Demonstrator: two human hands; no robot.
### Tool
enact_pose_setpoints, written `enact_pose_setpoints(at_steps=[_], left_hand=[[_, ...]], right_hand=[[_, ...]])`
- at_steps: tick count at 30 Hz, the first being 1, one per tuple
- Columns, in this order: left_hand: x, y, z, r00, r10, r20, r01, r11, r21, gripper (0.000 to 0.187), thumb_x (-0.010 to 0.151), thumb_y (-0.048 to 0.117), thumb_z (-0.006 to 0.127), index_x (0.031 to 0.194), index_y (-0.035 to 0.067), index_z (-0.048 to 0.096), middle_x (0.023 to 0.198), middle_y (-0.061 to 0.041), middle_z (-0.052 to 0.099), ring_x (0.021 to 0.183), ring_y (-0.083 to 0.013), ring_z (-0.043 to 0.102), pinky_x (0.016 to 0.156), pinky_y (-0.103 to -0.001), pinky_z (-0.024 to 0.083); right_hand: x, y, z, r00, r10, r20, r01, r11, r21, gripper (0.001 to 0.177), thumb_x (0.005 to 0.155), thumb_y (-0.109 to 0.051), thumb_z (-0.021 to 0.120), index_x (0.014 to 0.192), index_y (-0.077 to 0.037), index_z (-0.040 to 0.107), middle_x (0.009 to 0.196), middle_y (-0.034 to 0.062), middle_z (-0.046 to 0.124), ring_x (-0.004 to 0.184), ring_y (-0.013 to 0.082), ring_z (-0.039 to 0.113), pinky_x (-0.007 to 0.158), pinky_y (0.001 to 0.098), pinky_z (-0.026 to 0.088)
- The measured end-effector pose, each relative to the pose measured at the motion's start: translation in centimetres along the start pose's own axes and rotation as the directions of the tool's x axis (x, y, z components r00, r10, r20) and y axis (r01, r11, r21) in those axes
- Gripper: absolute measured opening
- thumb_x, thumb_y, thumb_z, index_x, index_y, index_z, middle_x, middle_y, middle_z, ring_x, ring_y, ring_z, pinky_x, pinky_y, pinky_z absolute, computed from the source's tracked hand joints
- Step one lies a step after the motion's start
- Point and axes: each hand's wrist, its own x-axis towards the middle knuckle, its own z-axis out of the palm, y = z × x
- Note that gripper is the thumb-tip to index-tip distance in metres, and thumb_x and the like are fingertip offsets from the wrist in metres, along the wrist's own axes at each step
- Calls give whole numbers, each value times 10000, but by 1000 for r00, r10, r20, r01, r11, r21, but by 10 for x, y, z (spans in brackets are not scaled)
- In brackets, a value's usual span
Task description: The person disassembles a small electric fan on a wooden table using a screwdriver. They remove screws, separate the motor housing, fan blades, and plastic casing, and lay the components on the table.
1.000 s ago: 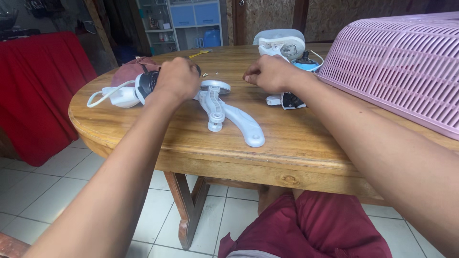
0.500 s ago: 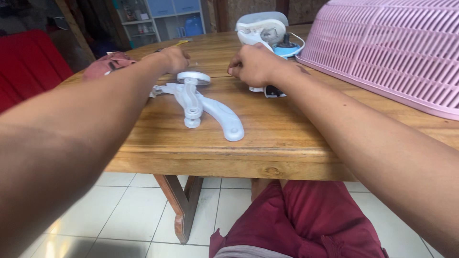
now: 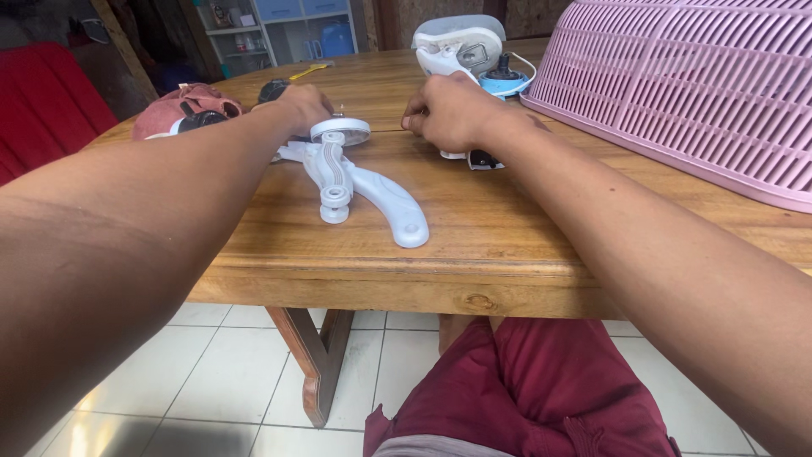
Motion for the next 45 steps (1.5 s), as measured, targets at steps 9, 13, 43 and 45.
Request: enact_pose_setpoints(at_steps=[9, 13, 43, 45], left_hand=[[67, -19, 26, 996, 87, 30, -90, 990, 109, 753, 971, 587, 628, 1532, 110, 471, 1522, -185, 535, 1364, -345, 553, 1132, -469, 450], [71, -11, 31, 970, 196, 144, -233, 920, 316, 678, 933, 580, 549, 1556, 333, 448, 1665, -60, 314, 1543, -294, 304, 1240, -462, 335], [-20, 17, 6, 901, 378, 212, -330, 916, -229, 546, 1007, 241, 503, 1530, 391, 458, 1517, -4, 570, 1353, -208, 577, 1113, -321, 462], [-24, 22, 8, 856, 488, 171, -452, 867, -211, 545, 1001, 215, 514, 1524, 361, 466, 1505, -11, 572, 1357, -202, 551, 1116, -320, 432]], right_hand=[[-3, -4, -1, 999, 51, 18, -51, 999, 18, 314, 973, -330, 646, 1223, -162, 736, 1164, 155, 723, 1083, 296, 690, 975, 423, 515], [-4, -1, -2, 999, 36, 13, -37, 998, 45, 310, 973, -325, 645, 1212, -153, 744, 1145, 153, 740, 1054, 286, 713, 966, 406, 536], [-2, -4, -2, 998, 45, 38, -45, 999, -5, 333, 966, -358, 654, 1218, -160, 745, 1173, 186, 721, 1110, 330, 676, 999, 439, 504], [-3, -3, -2, 999, 37, 35, -37, 999, -2, 333, 961, -350, 656, 1216, -158, 748, 1159, 187, 731, 1104, 331, 686, 993, 438, 513]])
